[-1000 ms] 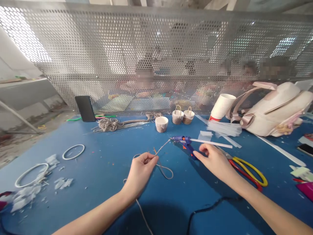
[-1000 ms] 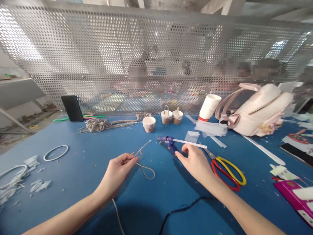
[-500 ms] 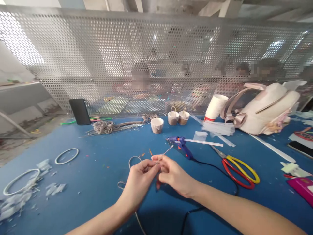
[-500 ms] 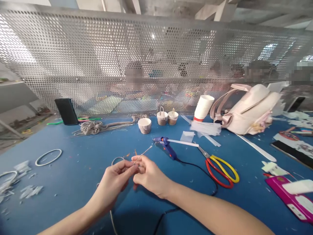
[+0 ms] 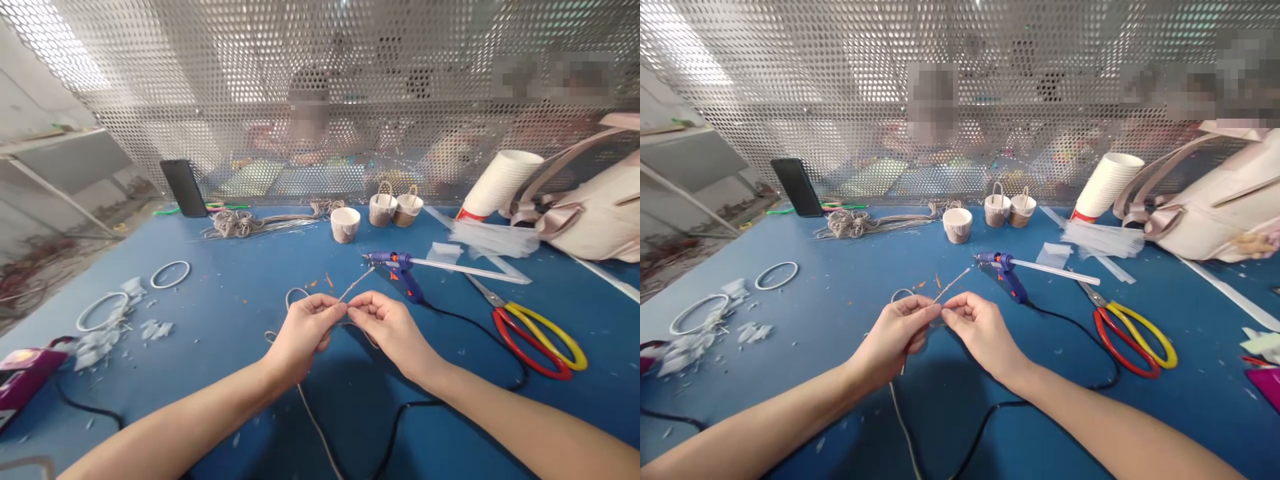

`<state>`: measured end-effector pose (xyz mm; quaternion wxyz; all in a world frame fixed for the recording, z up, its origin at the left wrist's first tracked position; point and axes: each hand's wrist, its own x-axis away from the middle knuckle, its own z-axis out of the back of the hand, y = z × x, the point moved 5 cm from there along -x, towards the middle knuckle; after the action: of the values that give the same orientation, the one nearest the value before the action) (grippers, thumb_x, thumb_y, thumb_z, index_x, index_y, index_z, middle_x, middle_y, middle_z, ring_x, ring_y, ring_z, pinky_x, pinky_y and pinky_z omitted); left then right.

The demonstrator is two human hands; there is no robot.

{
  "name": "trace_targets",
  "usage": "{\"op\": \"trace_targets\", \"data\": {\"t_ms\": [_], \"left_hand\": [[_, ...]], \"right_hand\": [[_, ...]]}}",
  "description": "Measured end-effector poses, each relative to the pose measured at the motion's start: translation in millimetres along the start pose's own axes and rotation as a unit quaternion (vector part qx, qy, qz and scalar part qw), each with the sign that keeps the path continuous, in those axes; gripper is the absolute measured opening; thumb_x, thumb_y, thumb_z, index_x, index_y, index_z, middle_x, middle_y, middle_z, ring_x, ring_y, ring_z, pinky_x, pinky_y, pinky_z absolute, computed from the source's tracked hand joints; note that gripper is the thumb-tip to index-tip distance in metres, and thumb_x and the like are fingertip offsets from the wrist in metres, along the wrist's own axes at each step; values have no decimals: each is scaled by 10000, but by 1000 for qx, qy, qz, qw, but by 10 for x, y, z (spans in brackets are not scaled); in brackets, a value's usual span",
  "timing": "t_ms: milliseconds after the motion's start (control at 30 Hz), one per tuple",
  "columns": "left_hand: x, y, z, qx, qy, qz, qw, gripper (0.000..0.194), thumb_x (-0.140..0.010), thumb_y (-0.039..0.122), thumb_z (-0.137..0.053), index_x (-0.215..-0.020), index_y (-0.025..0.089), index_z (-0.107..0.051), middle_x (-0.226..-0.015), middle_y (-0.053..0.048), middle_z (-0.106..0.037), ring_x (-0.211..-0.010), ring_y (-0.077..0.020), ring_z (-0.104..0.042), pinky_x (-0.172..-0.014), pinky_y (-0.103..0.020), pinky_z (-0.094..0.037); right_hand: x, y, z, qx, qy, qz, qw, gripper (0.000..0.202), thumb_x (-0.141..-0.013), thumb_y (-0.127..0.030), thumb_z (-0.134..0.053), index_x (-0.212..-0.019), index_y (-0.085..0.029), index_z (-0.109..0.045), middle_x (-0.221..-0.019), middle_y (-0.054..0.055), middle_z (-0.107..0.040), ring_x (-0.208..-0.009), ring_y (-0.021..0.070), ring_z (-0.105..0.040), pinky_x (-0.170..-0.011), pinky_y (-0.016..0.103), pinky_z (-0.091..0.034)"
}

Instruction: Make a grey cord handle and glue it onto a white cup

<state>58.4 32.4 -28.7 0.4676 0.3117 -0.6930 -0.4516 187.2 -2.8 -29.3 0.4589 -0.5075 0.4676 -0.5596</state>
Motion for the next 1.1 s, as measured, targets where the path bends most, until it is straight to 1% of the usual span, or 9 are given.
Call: {"op": "trace_targets", "data": {"t_ms": [100,200,300,400,600,800,867,967,1100], "left_hand": [[5,6,-12,7,-1,0,1000,257,-661,308,-701,-807,172,-540,-432,132,-338,-329,-11,-199,-334,-164,-136],[8,15,-13,15,4,-12,1000,258,-657,257,-694,-770,197,-470,-426,143,-343,-319,-10,-194,-327,-157,-137],[7,4,-13,21,-2,-22,1000,279,-681,288,-688,-719,203,-424,-409,147,-318,-320,-11,-191,-331,-153,-135],[14,-12,-9,15,-10,-30,999,291,-706,338,-680,-711,199,-424,-406,141,-321,-331,-16,-214,-346,-154,-152],[43,0,3,-62,-12,-47,997,278,-748,398,-626,-697,181,-460,-468,72,-489,-364,-30,-305,-367,-161,-210],[68,49,1,-113,-5,-73,991,245,-784,394,-567,-697,174,-504,-568,25,-566,-403,-49,-348,-397,-183,-265],[68,52,4,-121,-1,-82,989,246,-787,395,-556,-686,173,-524,-545,33,-534,-409,-58,-351,-406,-194,-270],[54,25,9,-126,-10,-80,989,296,-797,434,-541,-660,172,-529,-468,68,-407,-414,-67,-341,-425,-202,-263],[37,-18,20,-70,-26,-57,996,323,-769,471,-570,-693,159,-534,-505,85,-338,-432,-53,-280,-418,-191,-218]], "right_hand": [[9,-1,16,10,19,4,1000,230,-777,-396,-624,-788,-165,-619,-524,-61,-445,-431,63,-309,-383,209,-213],[11,-3,21,9,26,6,1000,220,-774,-389,-619,-774,-169,-619,-505,-69,-420,-433,66,-307,-388,210,-220],[10,-10,19,6,28,7,1000,207,-772,-375,-614,-766,-168,-616,-505,-70,-406,-440,67,-312,-389,207,-225],[5,-20,21,7,31,8,999,199,-765,-366,-611,-751,-168,-612,-495,-75,-386,-437,68,-305,-388,209,-222],[-8,-24,55,18,38,14,999,192,-773,-363,-605,-737,-174,-609,-499,-68,-398,-445,74,-323,-391,208,-237],[-16,-17,64,23,39,22,999,185,-777,-358,-604,-740,-177,-612,-524,-58,-419,-459,75,-328,-392,203,-245],[-14,-21,61,26,39,24,999,189,-775,-361,-603,-735,-177,-612,-522,-57,-420,-459,76,-330,-390,204,-242],[-13,-33,57,26,38,27,999,192,-778,-359,-595,-739,-172,-616,-535,-51,-436,-467,76,-339,-393,203,-243],[-19,-39,65,32,41,27,998,189,-778,-351,-596,-741,-167,-622,-551,-46,-448,-475,74,-339,-404,203,-250]]}}
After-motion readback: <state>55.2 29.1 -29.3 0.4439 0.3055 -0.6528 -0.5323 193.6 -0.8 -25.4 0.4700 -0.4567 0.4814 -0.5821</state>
